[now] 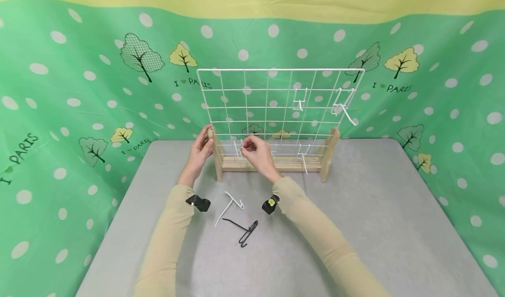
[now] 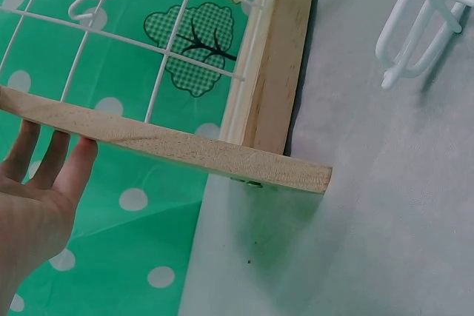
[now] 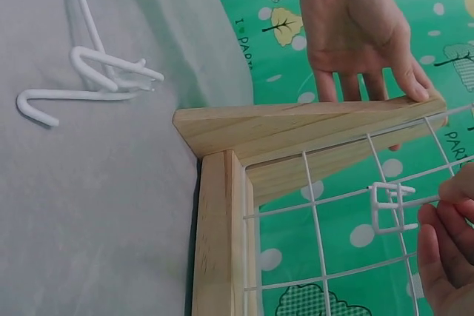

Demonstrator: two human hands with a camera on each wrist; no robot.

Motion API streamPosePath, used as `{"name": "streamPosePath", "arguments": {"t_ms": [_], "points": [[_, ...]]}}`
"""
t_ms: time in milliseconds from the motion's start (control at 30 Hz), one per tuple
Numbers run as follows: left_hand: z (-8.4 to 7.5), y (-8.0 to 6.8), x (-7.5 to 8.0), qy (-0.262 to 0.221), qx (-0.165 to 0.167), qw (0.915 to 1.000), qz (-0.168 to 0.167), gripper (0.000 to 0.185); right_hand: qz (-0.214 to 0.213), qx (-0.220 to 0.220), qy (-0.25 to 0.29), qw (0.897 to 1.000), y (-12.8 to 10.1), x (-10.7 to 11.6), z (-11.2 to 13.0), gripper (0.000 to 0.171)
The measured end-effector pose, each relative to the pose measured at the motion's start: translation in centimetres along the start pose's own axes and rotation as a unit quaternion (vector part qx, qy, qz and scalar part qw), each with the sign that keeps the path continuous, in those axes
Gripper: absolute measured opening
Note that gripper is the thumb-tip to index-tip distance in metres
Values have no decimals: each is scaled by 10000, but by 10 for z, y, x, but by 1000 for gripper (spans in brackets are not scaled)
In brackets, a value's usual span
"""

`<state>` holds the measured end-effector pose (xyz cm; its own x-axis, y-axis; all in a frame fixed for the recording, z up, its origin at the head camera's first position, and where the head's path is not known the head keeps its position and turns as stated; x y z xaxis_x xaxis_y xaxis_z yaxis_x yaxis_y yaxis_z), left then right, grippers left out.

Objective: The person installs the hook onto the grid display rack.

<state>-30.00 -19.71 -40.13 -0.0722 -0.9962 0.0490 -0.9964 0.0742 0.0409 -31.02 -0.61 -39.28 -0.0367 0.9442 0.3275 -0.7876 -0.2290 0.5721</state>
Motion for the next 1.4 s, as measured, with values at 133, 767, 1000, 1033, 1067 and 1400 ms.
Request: {"name": "streamPosePath", "arguments": {"t_ms": [133, 767, 1000, 1033, 1067, 1400], "points": [[-1, 0, 0, 23, 13, 10000, -6, 52, -124, -41, -4, 9999, 0, 2, -1, 9], [-2, 0, 0, 25, -9, 10000, -9, 52, 422, -284, 234, 9984, -26, -11, -10, 11], [-1, 0, 1, -27, -37, 10000, -26, 52, 579, -396, 261, 9972, -49, -13, -19, 12], [-1, 0, 1, -42, -37, 10000, -21, 52, 584, -414, 257, 9971, -51, -13, -20, 12], [-1, 0, 1, -60, -34, 10000, -19, 52, 580, -410, 276, 9971, -54, -12, -21, 12], [3, 1, 1, -37, 106, 9999, -47, 52, 881, -622, 444, 9932, -87, -13, -31, 10]]}}
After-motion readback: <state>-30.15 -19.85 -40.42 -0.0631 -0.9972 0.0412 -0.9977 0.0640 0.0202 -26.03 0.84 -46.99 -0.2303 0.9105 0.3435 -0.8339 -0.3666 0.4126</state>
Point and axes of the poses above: each hand's wrist, its own y-axis towards the middle knuckle, its own x-axis out of the back of the hand, z = x × y, the point moved 8 cm from there along y, towards the middle knuckle, and after that the axes turned 8 degrees about x, right-handed, at the moved point
